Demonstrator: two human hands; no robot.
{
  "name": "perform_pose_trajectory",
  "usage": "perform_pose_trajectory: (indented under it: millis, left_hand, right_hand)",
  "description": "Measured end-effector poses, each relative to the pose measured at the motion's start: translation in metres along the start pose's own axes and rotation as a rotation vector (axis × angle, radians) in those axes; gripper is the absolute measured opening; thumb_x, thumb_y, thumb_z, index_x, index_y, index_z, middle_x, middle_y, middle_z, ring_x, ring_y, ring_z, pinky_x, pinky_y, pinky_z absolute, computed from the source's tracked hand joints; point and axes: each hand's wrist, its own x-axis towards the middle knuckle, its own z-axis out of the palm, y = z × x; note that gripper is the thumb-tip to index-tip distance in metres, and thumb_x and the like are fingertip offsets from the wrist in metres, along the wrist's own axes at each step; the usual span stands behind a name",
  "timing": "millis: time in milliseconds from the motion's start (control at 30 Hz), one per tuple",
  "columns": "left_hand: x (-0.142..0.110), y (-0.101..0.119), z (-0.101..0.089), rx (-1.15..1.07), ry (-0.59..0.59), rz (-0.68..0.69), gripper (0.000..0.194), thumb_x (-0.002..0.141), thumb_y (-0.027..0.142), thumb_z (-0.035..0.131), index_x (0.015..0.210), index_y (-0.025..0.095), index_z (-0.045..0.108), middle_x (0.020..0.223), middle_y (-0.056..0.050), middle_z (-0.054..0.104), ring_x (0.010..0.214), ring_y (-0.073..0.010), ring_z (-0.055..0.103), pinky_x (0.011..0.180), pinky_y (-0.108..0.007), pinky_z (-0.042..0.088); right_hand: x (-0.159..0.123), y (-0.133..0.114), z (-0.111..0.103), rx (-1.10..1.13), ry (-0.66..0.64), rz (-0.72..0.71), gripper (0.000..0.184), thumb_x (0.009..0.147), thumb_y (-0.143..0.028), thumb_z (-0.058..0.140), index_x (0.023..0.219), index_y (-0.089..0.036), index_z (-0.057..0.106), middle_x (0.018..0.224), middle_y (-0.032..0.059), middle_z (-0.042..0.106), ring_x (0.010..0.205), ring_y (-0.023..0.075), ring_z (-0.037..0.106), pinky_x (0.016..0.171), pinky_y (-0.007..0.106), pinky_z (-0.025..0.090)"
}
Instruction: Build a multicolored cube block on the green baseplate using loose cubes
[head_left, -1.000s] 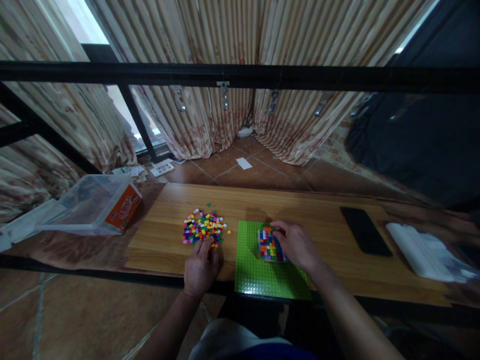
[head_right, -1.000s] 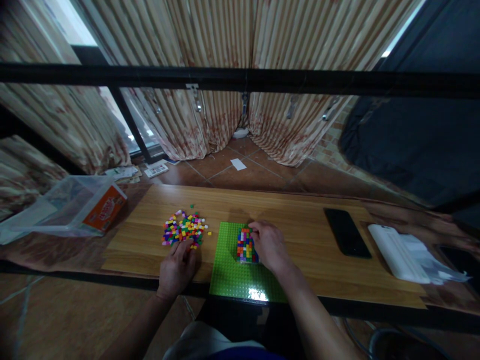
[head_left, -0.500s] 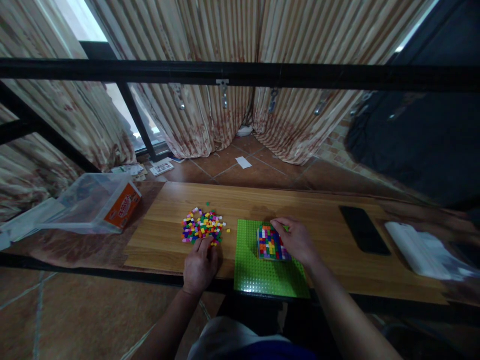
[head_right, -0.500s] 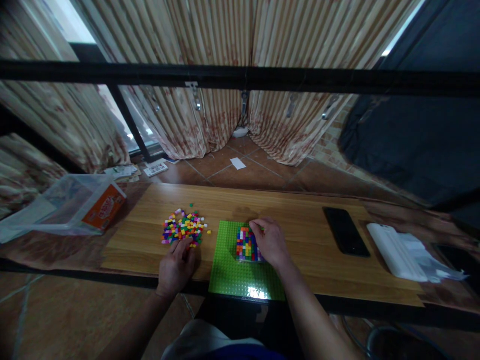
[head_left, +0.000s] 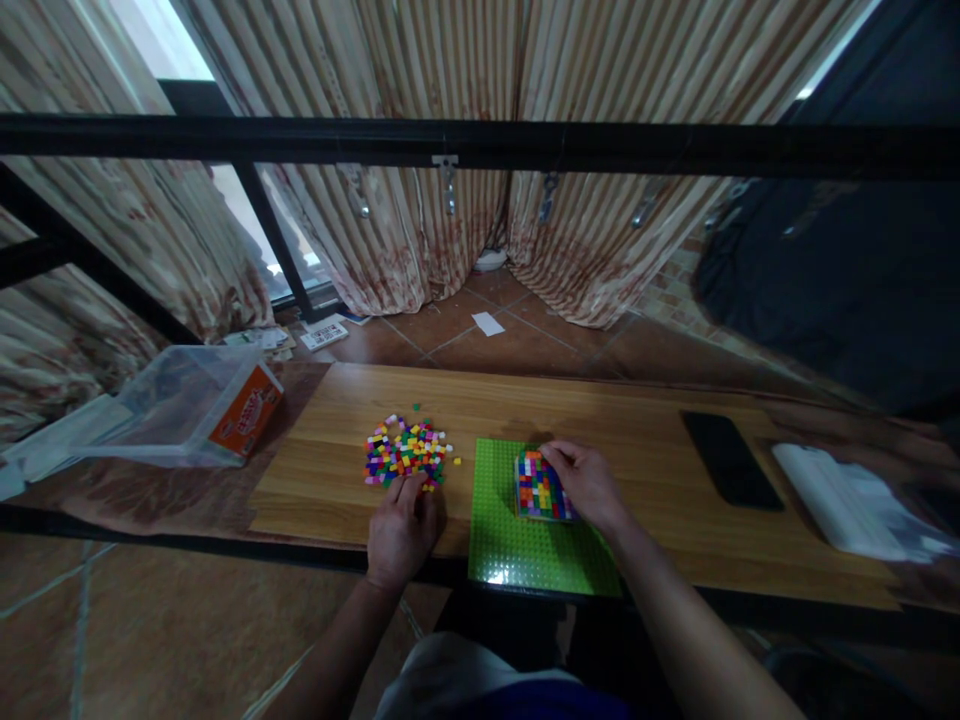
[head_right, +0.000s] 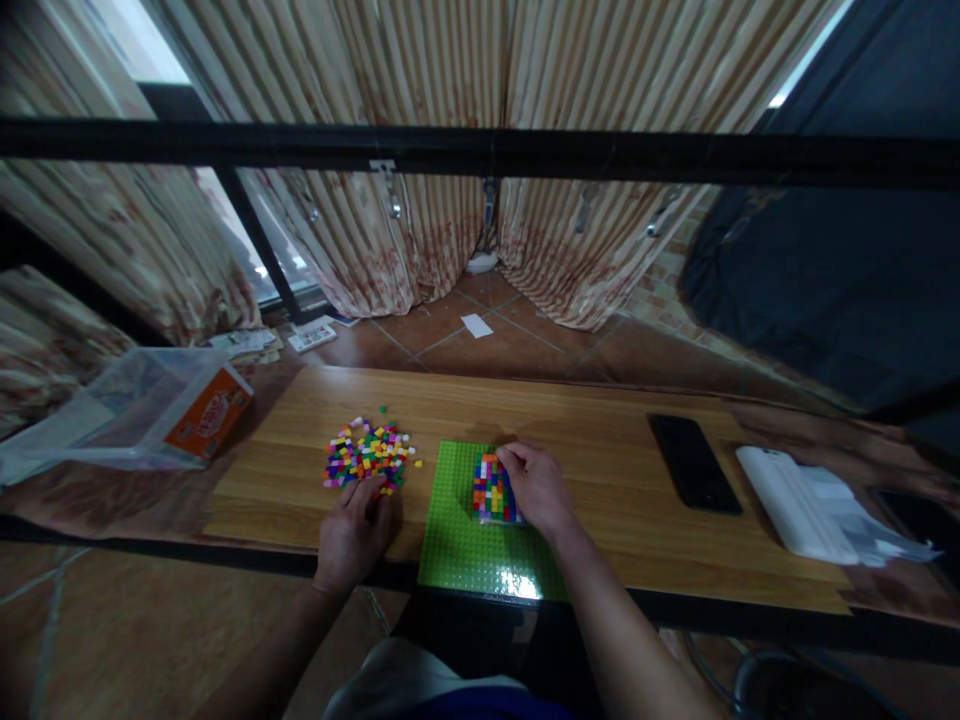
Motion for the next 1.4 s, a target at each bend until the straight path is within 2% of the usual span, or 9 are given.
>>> perform_pose_trajectory:
  millis: [333,500,567,633,733,867,1033,1267,1400]
  left_hand:
    - [-0.001,-0.002,0.002,0.025,0.001,-0.002,0.021,0.092,0.024,0.051,0.111,0.02,0.059,0.102,-0.007,0.068,0.09,-0.0199,0.068,0.074,-0.028,0.055]
    - [-0.001,-0.001,0.002,0.008,0.001,-0.006,0.022,0.092,0.023,0.051,0.112,0.021,0.058,0.104,-0.007,0.068,0.091,-0.0191,0.068,0.076,-0.028,0.055]
    - [-0.001,0.0,0.002,-0.001,-0.003,-0.013,0.022,0.092,0.023,0.051,0.112,0.021,0.058,0.103,-0.007,0.068,0.091,-0.019,0.068,0.076,-0.028,0.056]
    - [-0.001,0.0,0.001,-0.012,-0.004,-0.014,0.022,0.092,0.022,0.051,0.112,0.021,0.058,0.103,-0.007,0.068,0.091,-0.0191,0.068,0.078,-0.028,0.056]
    - [-0.002,0.0,0.002,-0.008,0.005,-0.008,0.022,0.091,0.022,0.052,0.113,0.021,0.058,0.104,-0.008,0.068,0.092,-0.0194,0.068,0.078,-0.029,0.056]
    - [-0.002,0.0,0.002,-0.015,0.009,0.003,0.022,0.092,0.023,0.05,0.113,0.021,0.058,0.103,-0.008,0.068,0.092,-0.0195,0.067,0.078,-0.029,0.056]
    - [0.0,0.002,0.0,-0.022,0.012,0.007,0.022,0.093,0.022,0.049,0.113,0.02,0.058,0.102,-0.008,0.068,0.09,-0.0191,0.068,0.076,-0.028,0.056]
    - [-0.001,0.003,-0.002,-0.007,0.015,0.018,0.022,0.092,0.021,0.05,0.112,0.02,0.058,0.101,-0.008,0.068,0.088,-0.0191,0.068,0.074,-0.028,0.056]
    - [-0.001,0.002,0.0,-0.005,0.023,0.014,0.02,0.092,0.025,0.051,0.11,0.021,0.058,0.101,-0.008,0.068,0.088,-0.0192,0.068,0.073,-0.028,0.056]
  right_hand:
    - [-0.002,0.01,0.0,0.055,-0.008,0.001,0.04,0.089,-0.05,0.049,0.088,-0.019,0.074,0.082,0.0039,0.074,0.075,0.0195,0.066,0.07,0.03,0.049]
    - [-0.012,-0.007,-0.004,0.048,0.269,-0.051,0.042,0.093,-0.049,0.045,0.095,-0.018,0.073,0.099,0.009,0.075,0.094,0.0226,0.068,0.086,0.034,0.049]
    - [-0.017,-0.022,-0.002,0.013,0.306,-0.136,0.037,0.094,-0.046,0.046,0.094,-0.019,0.073,0.098,0.0087,0.074,0.094,0.0223,0.067,0.087,0.034,0.048]
    - [-0.021,-0.04,0.005,-0.017,0.231,-0.237,0.031,0.095,-0.041,0.047,0.095,-0.021,0.072,0.097,0.0072,0.073,0.093,0.0211,0.066,0.086,0.032,0.048]
    - [-0.022,-0.063,0.028,-0.167,0.012,-0.351,0.024,0.095,-0.028,0.048,0.096,-0.023,0.071,0.093,0.0059,0.072,0.09,0.0203,0.065,0.083,0.03,0.047]
    - [-0.012,-0.077,0.071,-0.511,-0.228,-0.285,0.024,0.091,-0.014,0.049,0.098,-0.021,0.071,0.099,0.0084,0.071,0.096,0.0215,0.063,0.088,0.031,0.045]
    - [0.004,-0.074,0.103,-0.576,-0.265,-0.241,0.027,0.09,-0.009,0.046,0.102,-0.015,0.07,0.106,0.0142,0.069,0.101,0.0238,0.062,0.087,0.032,0.045]
    - [-0.006,-0.075,0.097,-0.543,-0.262,-0.247,0.026,0.092,-0.011,0.045,0.09,-0.02,0.069,0.098,0.0076,0.07,0.092,0.0191,0.063,0.08,0.027,0.046]
    - [-0.028,-0.078,0.07,-0.198,-0.158,-0.312,0.02,0.092,-0.015,0.049,0.089,-0.022,0.067,0.091,0.0035,0.071,0.085,0.0167,0.065,0.078,0.027,0.047]
